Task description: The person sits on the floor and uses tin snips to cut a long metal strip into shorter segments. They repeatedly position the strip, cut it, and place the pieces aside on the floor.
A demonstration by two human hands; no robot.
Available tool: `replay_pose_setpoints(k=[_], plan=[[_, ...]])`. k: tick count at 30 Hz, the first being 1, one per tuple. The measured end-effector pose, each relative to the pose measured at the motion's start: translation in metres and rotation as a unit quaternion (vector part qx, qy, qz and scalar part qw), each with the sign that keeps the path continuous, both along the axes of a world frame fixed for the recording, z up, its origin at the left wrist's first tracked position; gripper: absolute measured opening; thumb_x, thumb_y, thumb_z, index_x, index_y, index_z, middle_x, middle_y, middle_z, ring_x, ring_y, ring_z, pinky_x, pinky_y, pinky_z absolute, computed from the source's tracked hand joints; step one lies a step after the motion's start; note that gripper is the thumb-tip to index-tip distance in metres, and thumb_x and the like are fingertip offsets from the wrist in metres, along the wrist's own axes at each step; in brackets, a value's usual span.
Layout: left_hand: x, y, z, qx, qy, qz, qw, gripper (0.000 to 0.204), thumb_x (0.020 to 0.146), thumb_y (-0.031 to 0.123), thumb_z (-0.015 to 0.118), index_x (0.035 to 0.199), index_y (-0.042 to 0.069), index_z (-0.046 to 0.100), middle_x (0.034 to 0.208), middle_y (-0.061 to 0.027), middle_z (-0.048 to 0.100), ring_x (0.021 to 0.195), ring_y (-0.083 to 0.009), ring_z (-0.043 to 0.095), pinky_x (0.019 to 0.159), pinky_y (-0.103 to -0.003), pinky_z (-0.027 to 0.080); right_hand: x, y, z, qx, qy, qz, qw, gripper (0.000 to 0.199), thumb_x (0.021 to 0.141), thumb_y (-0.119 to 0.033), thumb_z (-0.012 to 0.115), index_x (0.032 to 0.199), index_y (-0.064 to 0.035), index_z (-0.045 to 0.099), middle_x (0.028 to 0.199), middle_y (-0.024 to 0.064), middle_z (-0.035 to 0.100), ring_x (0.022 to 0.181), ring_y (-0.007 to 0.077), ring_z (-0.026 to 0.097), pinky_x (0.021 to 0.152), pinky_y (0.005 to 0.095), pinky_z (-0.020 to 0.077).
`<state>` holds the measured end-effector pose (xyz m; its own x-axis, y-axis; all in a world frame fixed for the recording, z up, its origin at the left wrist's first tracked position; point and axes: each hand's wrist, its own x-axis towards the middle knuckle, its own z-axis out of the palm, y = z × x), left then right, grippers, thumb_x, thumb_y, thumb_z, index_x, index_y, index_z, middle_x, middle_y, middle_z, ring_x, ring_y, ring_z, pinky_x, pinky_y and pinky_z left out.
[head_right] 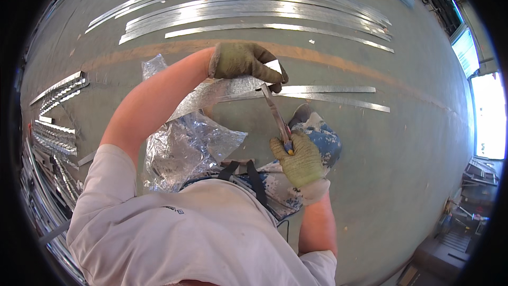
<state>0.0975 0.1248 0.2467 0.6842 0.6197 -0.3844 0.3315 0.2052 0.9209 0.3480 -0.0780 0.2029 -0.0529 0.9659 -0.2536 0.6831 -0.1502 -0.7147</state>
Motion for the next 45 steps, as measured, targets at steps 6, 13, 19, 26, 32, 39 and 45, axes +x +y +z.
replay_pose_setpoints(k=[6,13,19,26,32,39,45], plan=[[0.005,0.002,-0.006,-0.072,-0.067,0.009,0.995,0.037,0.102,0.025,0.089,0.127,-0.002,0.082,0.111,-0.0118,0.088,0.105,-0.0166,0.080,0.094,-0.034,0.063,0.006,0.004,0.013,-0.002,0.007,0.021,1.000,0.044,0.104,-0.042,0.084,0.107,0.0005,0.074,0.097,0.0239,0.074,0.089,0.0454,0.070,0.081,0.0513,0.0546],[0.006,0.002,-0.021,-0.081,-0.107,0.012,0.991,0.032,0.104,0.020,0.086,0.127,-0.003,0.082,0.111,-0.0144,0.087,0.101,-0.0197,0.082,0.092,-0.036,0.065,0.011,0.010,0.016,-0.022,0.012,0.043,0.999,0.042,0.103,-0.039,0.086,0.104,0.0008,0.072,0.087,0.0200,0.071,0.079,0.0384,0.066,0.076,0.0476,0.0541],[0.008,-0.002,-0.016,-0.061,-0.109,0.012,0.992,0.029,0.105,0.018,0.085,0.125,-0.002,0.083,0.110,-0.0144,0.087,0.102,-0.0197,0.082,0.094,-0.035,0.065,0.014,0.011,0.020,-0.048,0.023,0.037,0.998,0.040,0.103,-0.038,0.086,0.102,0.0004,0.073,0.084,0.0191,0.069,0.075,0.0348,0.063,0.074,0.0462,0.0534],[0.008,-0.002,-0.017,-0.032,-0.083,0.010,0.996,0.032,0.105,0.023,0.085,0.127,0.000,0.084,0.109,-0.0111,0.088,0.102,-0.0177,0.080,0.093,-0.035,0.063,0.014,0.010,0.024,-0.038,0.012,0.051,0.998,0.035,0.103,-0.033,0.086,0.101,0.0002,0.075,0.088,0.0188,0.070,0.079,0.0353,0.068,0.075,0.0467,0.0540],[0.008,-0.003,-0.021,-0.031,-0.103,-0.002,0.994,0.033,0.105,0.028,0.085,0.125,0.002,0.086,0.109,-0.0086,0.088,0.103,-0.0165,0.079,0.095,-0.035,0.061,0.018,0.016,0.029,-0.087,0.040,0.056,0.994,0.030,0.102,-0.029,0.086,0.109,-0.0007,0.079,0.092,0.0165,0.073,0.077,0.0312,0.067,0.075,0.0433,0.0553],[0.011,0.001,-0.026,-0.037,-0.103,-0.014,0.994,0.033,0.103,0.033,0.086,0.123,0.007,0.089,0.107,-0.0063,0.088,0.102,-0.0152,0.078,0.094,-0.035,0.060,0.028,0.020,0.016,-0.125,0.096,0.049,0.986,0.027,0.101,-0.024,0.086,0.110,0.0002,0.079,0.093,0.0139,0.074,0.077,0.0229,0.067,0.074,0.0393,0.0555],[0.011,0.006,-0.034,-0.015,-0.096,-0.021,0.995,0.033,0.102,0.032,0.087,0.124,0.007,0.089,0.109,-0.0053,0.088,0.107,-0.0147,0.078,0.098,-0.034,0.059,0.024,0.023,0.024,-0.099,0.076,0.041,0.991,0.027,0.101,-0.023,0.086,0.110,0.0014,0.078,0.097,0.0155,0.073,0.080,0.0275,0.067,0.078,0.0409,0.0558]])
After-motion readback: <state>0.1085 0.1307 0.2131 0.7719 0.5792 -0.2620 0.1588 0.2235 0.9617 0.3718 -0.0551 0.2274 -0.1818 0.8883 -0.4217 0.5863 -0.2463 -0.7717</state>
